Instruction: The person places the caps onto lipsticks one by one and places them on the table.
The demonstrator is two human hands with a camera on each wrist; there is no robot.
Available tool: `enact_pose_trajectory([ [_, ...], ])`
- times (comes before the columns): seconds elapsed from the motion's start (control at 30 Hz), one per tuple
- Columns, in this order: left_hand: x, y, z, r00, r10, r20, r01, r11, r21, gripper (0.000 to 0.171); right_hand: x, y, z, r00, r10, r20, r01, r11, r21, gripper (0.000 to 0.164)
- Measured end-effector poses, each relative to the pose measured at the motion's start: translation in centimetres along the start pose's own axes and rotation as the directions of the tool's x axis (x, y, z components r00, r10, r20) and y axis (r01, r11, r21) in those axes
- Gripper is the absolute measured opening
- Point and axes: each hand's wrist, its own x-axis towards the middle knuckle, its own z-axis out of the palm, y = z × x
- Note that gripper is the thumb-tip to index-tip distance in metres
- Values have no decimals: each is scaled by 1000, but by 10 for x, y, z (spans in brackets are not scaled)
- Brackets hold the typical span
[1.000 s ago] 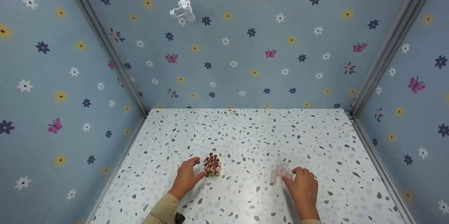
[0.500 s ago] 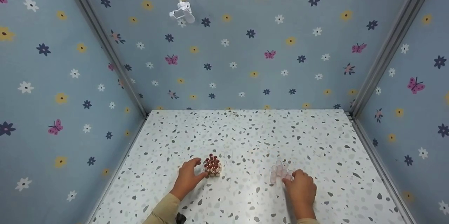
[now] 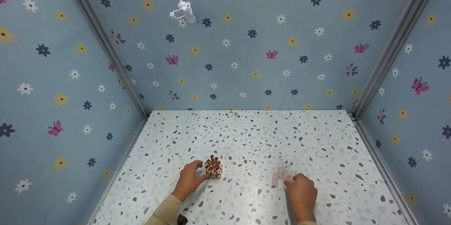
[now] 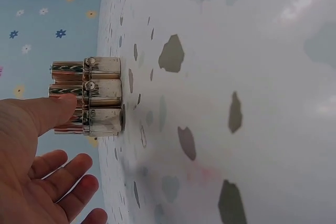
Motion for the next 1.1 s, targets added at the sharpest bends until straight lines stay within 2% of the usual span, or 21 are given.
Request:
enact_pose_trajectory([
  [0.23,1,0,5,1000,14,4,-14,1000,3,46,-4,1,-3,1000,-5,-31,5,1000,11,32],
  [0.4,3,-1,7,1000,14,-3,-14,1000,13,40,-10,-3,-13,997,-20,-72,22,1000,23,29],
  [0.57,5,-4,10,1000,13,0,-13,1000,15,35,-15,-11,-25,997,-37,-61,41,996,74,31],
  [0.7,8,-7,13,1000,26,-3,-26,999,34,33,-19,-20,-30,994,-82,-73,91,988,128,31],
  [0.8,9,-11,15,1000,30,-5,-30,999,41,31,-20,-26,-30,981,-145,-128,162,978,133,30],
  [0.9,11,-11,15,1000,23,0,-23,999,45,27,-21,-31,-30,957,-220,-191,243,964,107,30],
  [1.1,13,-10,17,999,28,23,-30,998,53,22,-22,-41,-29,922,-305,-240,338,934,114,33],
])
